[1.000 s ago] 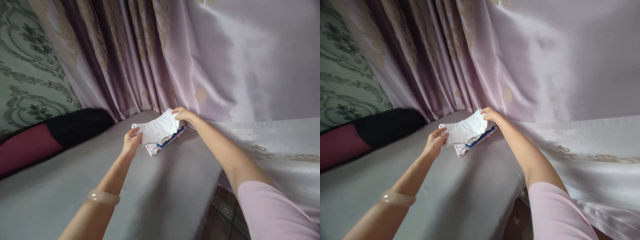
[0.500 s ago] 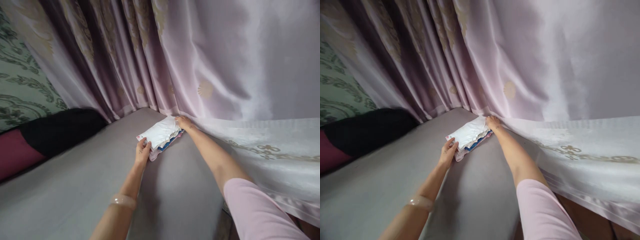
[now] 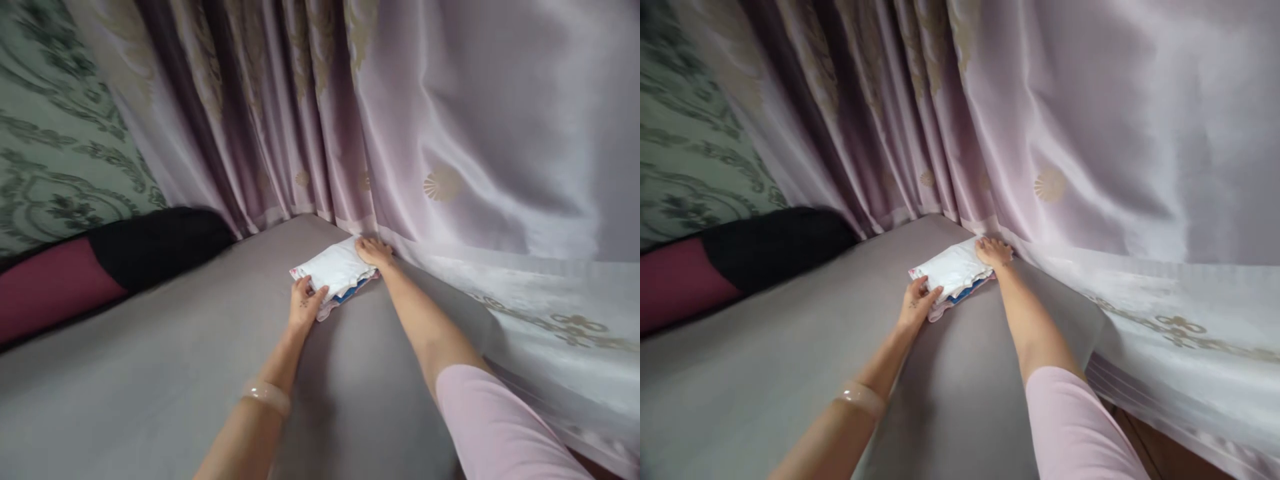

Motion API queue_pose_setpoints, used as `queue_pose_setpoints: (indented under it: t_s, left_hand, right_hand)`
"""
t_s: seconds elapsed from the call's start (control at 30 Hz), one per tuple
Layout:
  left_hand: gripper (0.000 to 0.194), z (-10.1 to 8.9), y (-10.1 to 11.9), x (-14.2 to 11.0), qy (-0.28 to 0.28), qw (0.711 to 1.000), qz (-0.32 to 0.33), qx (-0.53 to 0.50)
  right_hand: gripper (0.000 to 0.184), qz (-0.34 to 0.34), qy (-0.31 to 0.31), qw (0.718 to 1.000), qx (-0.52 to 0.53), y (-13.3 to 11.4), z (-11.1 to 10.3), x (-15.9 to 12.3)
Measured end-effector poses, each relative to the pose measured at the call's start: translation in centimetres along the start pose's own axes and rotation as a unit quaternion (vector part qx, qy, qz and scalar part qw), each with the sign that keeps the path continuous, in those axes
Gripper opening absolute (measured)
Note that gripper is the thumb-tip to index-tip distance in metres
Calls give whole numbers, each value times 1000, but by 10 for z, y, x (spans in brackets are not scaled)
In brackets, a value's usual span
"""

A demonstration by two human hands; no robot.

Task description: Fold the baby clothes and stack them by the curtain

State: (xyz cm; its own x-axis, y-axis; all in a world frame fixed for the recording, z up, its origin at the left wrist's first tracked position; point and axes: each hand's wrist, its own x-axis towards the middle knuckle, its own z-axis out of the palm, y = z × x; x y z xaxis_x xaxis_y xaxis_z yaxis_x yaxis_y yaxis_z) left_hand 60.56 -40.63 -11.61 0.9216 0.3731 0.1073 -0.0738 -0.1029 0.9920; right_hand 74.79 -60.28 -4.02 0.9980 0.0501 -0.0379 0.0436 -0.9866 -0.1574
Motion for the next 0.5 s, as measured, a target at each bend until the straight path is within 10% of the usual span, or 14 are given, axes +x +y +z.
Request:
queue_pose_setpoints:
  t_s: [0.23,0.5]
  left_hand:
    - [61,-17,20,-8,-10,999,-37,27]
    - [34,-165,14,-62,-12,951,61,302]
  right_hand:
    - [60,-34,20,999,-17,-14,-24,-15]
    - [58,-153,76,984,-59,-54,0,-62]
